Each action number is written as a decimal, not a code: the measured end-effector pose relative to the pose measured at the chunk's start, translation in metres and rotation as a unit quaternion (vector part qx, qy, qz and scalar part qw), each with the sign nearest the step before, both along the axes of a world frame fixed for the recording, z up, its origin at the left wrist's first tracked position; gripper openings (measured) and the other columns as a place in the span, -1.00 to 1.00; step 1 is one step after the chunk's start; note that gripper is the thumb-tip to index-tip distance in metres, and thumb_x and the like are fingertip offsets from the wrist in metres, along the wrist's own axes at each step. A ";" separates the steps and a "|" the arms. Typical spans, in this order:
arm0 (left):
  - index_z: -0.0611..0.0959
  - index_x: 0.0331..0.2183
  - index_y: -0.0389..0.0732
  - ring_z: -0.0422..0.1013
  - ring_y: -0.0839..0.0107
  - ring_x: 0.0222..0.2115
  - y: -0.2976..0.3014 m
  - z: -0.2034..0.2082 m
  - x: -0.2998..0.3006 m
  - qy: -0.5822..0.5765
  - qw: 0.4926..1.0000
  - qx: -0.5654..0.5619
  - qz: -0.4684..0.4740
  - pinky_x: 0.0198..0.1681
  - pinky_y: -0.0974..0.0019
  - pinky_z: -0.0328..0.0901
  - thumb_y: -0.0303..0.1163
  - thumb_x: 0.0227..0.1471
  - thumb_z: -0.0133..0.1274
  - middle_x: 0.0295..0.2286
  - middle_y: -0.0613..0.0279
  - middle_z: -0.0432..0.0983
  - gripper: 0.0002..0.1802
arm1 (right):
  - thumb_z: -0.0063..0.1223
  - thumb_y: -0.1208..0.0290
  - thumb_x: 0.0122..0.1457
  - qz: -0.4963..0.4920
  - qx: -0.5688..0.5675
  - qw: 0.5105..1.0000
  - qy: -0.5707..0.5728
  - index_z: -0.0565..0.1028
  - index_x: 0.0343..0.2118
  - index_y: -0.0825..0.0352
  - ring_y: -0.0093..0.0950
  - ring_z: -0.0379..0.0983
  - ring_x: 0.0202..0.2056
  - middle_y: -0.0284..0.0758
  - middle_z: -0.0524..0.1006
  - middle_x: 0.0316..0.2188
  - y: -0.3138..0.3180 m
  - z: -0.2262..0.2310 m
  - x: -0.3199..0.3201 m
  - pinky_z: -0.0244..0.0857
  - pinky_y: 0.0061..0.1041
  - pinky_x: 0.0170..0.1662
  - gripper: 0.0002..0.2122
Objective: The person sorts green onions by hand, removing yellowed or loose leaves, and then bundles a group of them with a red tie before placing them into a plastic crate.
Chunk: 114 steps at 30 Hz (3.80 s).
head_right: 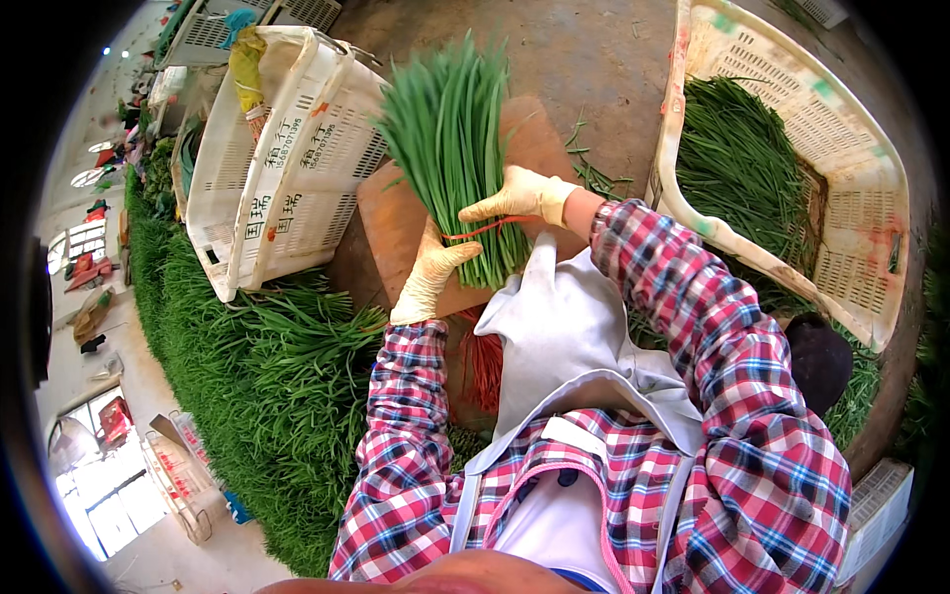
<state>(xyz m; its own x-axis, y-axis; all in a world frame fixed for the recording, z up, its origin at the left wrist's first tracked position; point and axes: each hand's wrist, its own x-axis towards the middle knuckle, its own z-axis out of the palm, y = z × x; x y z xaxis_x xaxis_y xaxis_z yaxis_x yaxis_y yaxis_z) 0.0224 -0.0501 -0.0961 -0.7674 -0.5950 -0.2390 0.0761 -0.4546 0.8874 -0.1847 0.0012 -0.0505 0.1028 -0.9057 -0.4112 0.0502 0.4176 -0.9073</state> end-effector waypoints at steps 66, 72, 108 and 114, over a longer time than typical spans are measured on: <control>0.63 -0.10 -0.13 0.55 0.38 -0.30 0.058 -0.006 0.062 0.066 0.918 0.385 0.068 -0.15 0.27 0.42 -0.13 0.01 0.21 -0.29 0.20 0.63 -0.56 | -0.14 0.19 0.38 -0.134 -0.013 0.969 0.205 0.49 0.00 0.46 -0.47 0.42 -0.05 -0.26 0.51 -0.06 0.198 0.026 -0.079 0.25 -0.46 0.10 -0.60; 0.57 -0.02 -0.19 0.53 0.31 -0.19 0.162 0.020 0.172 0.213 0.869 0.438 0.086 -0.02 0.19 0.40 -0.21 0.14 0.06 -0.16 0.13 0.59 -0.60 | -0.01 0.26 0.33 -0.066 -0.033 0.957 0.280 0.54 -0.07 0.46 -0.55 0.46 -0.14 -0.31 0.58 -0.20 0.217 0.038 -0.101 0.30 -0.54 0.02 -0.67; 0.68 -0.18 -0.07 0.49 0.22 -0.21 0.522 -0.105 0.425 -0.465 0.795 0.389 0.001 -0.07 0.09 0.31 0.16 0.15 -0.21 -0.24 0.22 0.62 -0.42 | 0.00 0.26 0.32 0.018 0.062 0.927 0.370 0.56 -0.11 0.45 -0.53 0.53 -0.31 -0.31 0.61 -0.26 0.328 -0.026 -0.168 0.39 -0.54 -0.15 -0.69; 0.69 -0.19 -0.07 0.50 0.22 -0.22 0.519 -0.114 0.408 -0.515 0.804 0.239 -0.176 -0.08 0.12 0.32 0.15 0.15 -0.21 -0.25 0.20 0.62 -0.42 | -0.01 0.30 0.32 0.076 0.094 0.906 0.406 0.56 -0.15 0.47 -0.51 0.51 -0.25 -0.28 0.61 -0.27 0.337 -0.015 -0.127 0.36 -0.54 -0.10 -0.71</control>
